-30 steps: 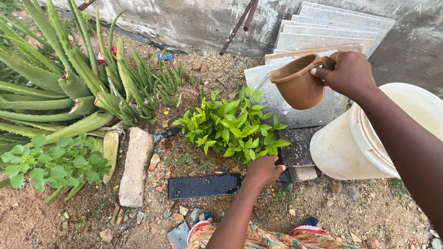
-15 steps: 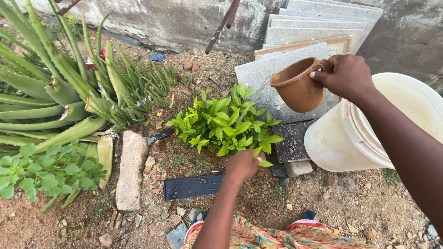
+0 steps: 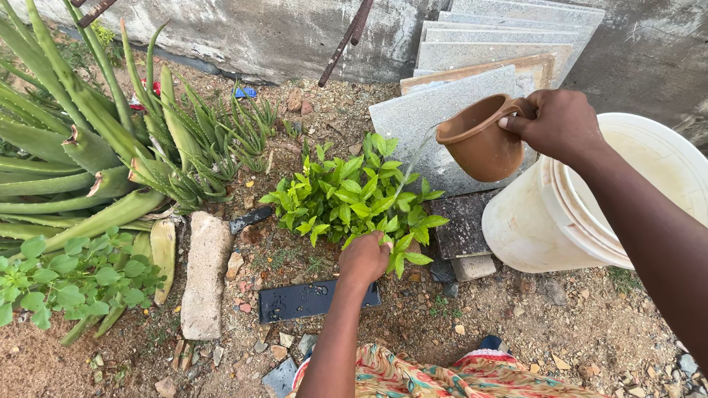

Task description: The person waters a green plant by pouring water from a brown mug and refilling the mug from a white bucket.

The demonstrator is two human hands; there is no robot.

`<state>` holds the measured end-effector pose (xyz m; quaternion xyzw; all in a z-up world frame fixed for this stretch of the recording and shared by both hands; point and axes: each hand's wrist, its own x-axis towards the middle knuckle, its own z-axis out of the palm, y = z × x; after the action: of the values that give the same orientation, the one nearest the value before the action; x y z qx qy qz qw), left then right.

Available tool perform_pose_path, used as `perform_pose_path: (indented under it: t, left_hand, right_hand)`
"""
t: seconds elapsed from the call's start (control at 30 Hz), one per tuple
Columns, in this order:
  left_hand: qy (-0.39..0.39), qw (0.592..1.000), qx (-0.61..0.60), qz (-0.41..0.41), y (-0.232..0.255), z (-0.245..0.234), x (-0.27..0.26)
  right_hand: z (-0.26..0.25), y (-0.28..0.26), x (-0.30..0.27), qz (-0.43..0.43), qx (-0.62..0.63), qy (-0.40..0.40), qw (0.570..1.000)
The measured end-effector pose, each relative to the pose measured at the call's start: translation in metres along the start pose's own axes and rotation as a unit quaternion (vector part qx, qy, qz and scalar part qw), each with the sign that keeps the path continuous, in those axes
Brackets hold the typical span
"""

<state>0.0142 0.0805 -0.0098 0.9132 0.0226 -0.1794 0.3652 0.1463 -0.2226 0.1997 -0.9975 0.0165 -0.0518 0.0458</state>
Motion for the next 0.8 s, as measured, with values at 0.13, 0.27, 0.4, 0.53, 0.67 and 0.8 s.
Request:
perform_pose_path:
  t: [0.13, 0.27, 0.4, 0.53, 0.67, 0.8]
  left_hand:
    - [0.007, 1.0, 0.003, 0.002, -0.002, -0.001, 0.001]
    - [0.004, 1.0, -0.003, -0.011, 0.0, 0.001, 0.001]
    - [-0.004, 1.0, 0.003, 0.0, 0.004, 0.005, 0.001]
    - [-0.013, 1.0, 0.005, 0.006, 0.01, 0.005, 0.0]
    - [-0.024, 0.999, -0.021, 0.003, 0.015, 0.004, 0.0]
    - [-0.003, 0.981, -0.187, 0.06, 0.024, 0.007, 0.01]
  right_hand:
    - [-0.004, -0.002, -0.002, -0.013, -0.008, 0.001, 1.0]
    - [-0.009, -0.009, -0.005, 0.001, 0.002, -0.013, 1.0]
    - [-0.013, -0.018, -0.004, -0.015, -0.001, -0.009, 1.0]
    - [-0.017, -0.027, -0.001, -0.041, -0.003, 0.0, 0.999]
    - [-0.023, -0.042, 0.005, -0.036, -0.012, -0.009, 0.999]
    - [-0.032, -0.055, 0.011, -0.057, 0.0, 0.002, 0.998]
